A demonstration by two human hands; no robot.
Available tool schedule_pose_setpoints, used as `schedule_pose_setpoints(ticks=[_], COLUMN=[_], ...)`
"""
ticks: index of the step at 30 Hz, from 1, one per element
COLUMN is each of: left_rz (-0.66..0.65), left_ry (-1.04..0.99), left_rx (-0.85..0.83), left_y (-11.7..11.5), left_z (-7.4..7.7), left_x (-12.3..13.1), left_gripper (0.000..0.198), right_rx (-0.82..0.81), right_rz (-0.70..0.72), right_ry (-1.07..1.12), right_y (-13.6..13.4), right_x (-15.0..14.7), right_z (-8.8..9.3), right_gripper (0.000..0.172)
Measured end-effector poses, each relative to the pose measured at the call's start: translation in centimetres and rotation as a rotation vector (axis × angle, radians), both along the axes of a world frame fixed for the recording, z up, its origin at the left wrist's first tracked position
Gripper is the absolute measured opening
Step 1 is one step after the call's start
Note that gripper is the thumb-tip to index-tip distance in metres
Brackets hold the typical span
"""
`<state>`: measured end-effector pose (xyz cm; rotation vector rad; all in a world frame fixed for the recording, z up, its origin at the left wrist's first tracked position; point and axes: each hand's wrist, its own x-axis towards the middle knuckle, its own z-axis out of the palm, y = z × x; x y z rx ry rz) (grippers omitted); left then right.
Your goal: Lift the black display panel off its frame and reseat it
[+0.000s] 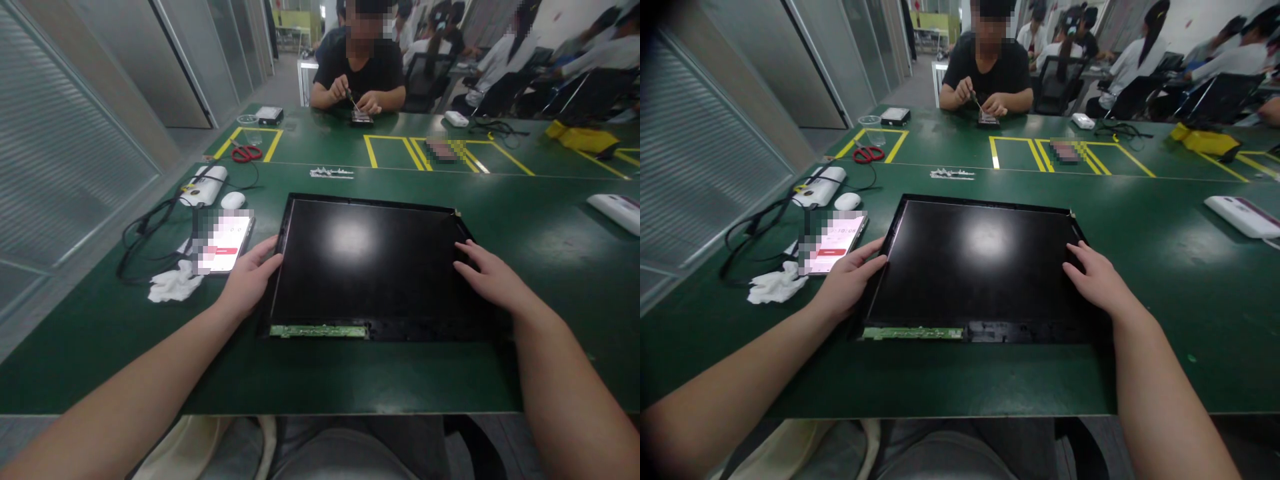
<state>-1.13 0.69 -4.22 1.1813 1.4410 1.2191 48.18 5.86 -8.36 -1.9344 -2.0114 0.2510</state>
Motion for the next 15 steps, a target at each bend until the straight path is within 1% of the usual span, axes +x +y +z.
schedule_pose_setpoints(ticks=[2, 5, 7, 12, 15], left_rz=[0.019, 0.022, 0.018, 0.000, -0.010], left_ry=[-0.196, -0.332, -0.361, -0.347, -0.354], left_rx=[-0.128, -0.190, -0.187, -0.156, -0.157], left_y=[-0.17, -0.15, -0.05, 0.00, 0.01], left_z=[0.59, 1.21, 1.22, 0.57, 0.60], left_x=[0.51, 0.83, 0.83, 0.69, 0.69], left_gripper=[0.048, 0.047, 0.047, 0.053, 0.050], right_rx=[-0.006, -0.008, -0.008, 0.006, 0.011], right_rz=[-0.005, -0.011, -0.015, -0.007, -0.003], right_ry=[-0.005, -0.020, -0.024, -0.013, -0.001], right_y=[-0.04, -0.09, -0.10, -0.09, -0.14], right_x=[-0.07, -0.13, -0.12, 0.04, 0.04], right_z=[0.00, 0.06, 0.05, -0.18, -0.25], right_gripper=[0.070, 0.069, 0.070, 0.069, 0.071])
